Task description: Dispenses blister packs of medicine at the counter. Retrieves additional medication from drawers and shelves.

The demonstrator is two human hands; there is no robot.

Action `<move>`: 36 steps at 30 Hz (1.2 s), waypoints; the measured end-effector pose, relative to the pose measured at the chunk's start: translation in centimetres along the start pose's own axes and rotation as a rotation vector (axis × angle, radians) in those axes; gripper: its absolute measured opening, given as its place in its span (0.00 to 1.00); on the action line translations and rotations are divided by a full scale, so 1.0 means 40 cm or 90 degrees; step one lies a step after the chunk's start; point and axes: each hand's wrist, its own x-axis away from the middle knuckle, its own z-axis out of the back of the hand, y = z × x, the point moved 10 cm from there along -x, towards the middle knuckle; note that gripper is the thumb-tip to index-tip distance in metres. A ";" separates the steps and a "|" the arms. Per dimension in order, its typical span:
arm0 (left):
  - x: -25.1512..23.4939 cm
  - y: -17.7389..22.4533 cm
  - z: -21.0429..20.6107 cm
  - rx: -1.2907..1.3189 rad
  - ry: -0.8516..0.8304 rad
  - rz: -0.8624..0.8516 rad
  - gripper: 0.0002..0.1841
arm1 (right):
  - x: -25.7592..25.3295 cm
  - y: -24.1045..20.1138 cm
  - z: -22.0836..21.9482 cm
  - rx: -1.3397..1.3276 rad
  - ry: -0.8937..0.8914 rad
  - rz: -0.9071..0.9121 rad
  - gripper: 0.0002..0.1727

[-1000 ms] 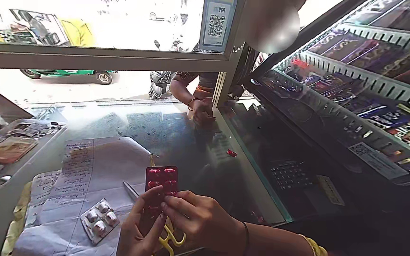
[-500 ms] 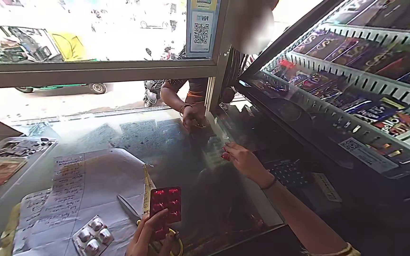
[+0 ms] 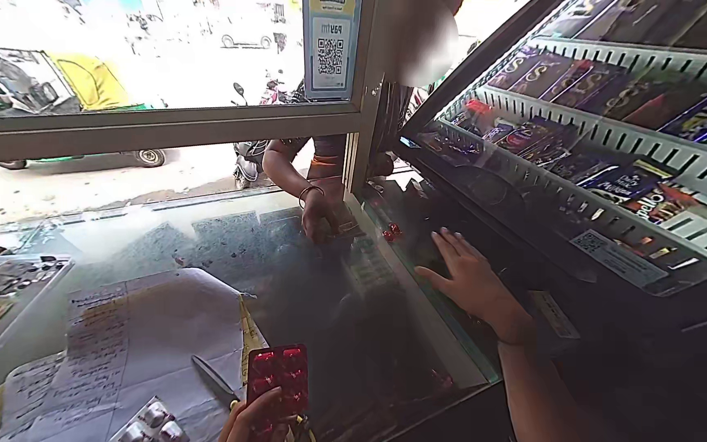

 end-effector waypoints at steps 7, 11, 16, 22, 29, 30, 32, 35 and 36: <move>0.001 -0.006 -0.002 0.033 -0.003 -0.009 0.11 | 0.179 0.239 -0.041 -0.058 0.022 -0.177 0.75; 0.000 -0.005 -0.006 0.020 -0.020 -0.017 0.08 | 0.217 0.081 -0.076 -0.045 0.041 -0.155 0.76; -0.003 0.000 -0.006 -0.016 -0.023 -0.009 0.09 | 0.269 -0.117 -0.121 -0.026 0.137 -0.068 0.72; 0.006 -0.012 -0.002 0.017 -0.032 0.002 0.08 | 0.300 -0.057 -0.015 -0.186 0.350 -0.007 0.25; 0.005 -0.013 -0.005 -0.001 -0.027 0.020 0.07 | 0.293 -0.087 -0.051 -0.034 0.330 0.109 0.19; 0.005 -0.012 -0.004 -0.006 -0.025 0.017 0.07 | 0.289 -0.089 -0.054 -0.024 0.319 0.105 0.19; 0.004 -0.011 -0.005 -0.011 -0.027 0.018 0.07 | 0.284 -0.090 -0.046 -0.024 0.322 0.106 0.19; 0.004 -0.008 -0.005 -0.017 -0.026 0.014 0.08 | 0.276 -0.091 -0.049 -0.013 0.300 0.093 0.20; 0.004 -0.007 -0.005 -0.022 -0.022 0.010 0.08 | 0.274 -0.089 -0.045 -0.026 0.298 0.094 0.20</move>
